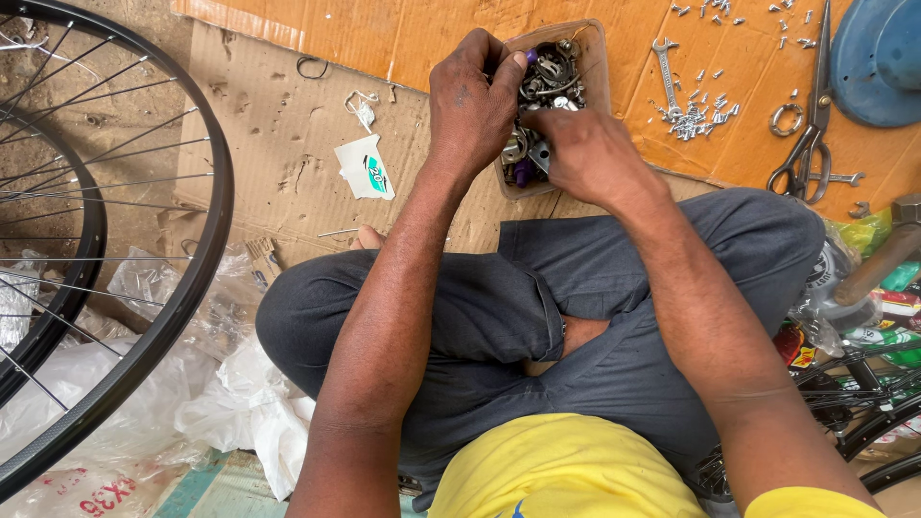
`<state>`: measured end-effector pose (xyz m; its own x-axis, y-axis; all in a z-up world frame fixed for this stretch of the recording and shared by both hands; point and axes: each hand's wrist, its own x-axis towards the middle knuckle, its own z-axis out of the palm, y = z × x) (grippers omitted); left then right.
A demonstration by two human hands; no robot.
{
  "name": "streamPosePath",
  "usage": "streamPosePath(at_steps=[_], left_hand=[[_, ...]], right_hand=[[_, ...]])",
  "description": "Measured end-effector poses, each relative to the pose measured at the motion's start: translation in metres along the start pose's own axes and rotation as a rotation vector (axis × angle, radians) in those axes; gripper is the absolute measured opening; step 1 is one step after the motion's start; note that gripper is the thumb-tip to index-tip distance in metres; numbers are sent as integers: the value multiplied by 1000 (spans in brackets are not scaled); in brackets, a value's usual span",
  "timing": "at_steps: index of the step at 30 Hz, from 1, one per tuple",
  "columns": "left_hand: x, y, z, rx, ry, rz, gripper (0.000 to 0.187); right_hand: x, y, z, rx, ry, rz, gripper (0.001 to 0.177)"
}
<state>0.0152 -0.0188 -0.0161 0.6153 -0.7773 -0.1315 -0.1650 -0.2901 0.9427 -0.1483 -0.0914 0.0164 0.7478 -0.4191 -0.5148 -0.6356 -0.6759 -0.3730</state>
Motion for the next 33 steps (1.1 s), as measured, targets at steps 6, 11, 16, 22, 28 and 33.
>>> streamPosePath(at_steps=[6,11,16,22,28,33], left_hand=[[0,1,1,64,-15,-33,23],[1,0,-2,45,-10,-68,22],[3,0,-3,12,41,-27,23],[3,-3,-4,31,60,-42,23],[3,0,-4,81,30,-74,23],[6,-1,-7,79,72,-147,23]], right_hand=[[-3,22,-15,224,201,-34,34],[7,10,-12,-75,517,-277,43],[-2,-21,5,-152,15,-42,50],[-24,-22,20,4,216,-307,29],[-18,-14,29,15,180,-243,25],[-12,30,10,153,559,-190,15]])
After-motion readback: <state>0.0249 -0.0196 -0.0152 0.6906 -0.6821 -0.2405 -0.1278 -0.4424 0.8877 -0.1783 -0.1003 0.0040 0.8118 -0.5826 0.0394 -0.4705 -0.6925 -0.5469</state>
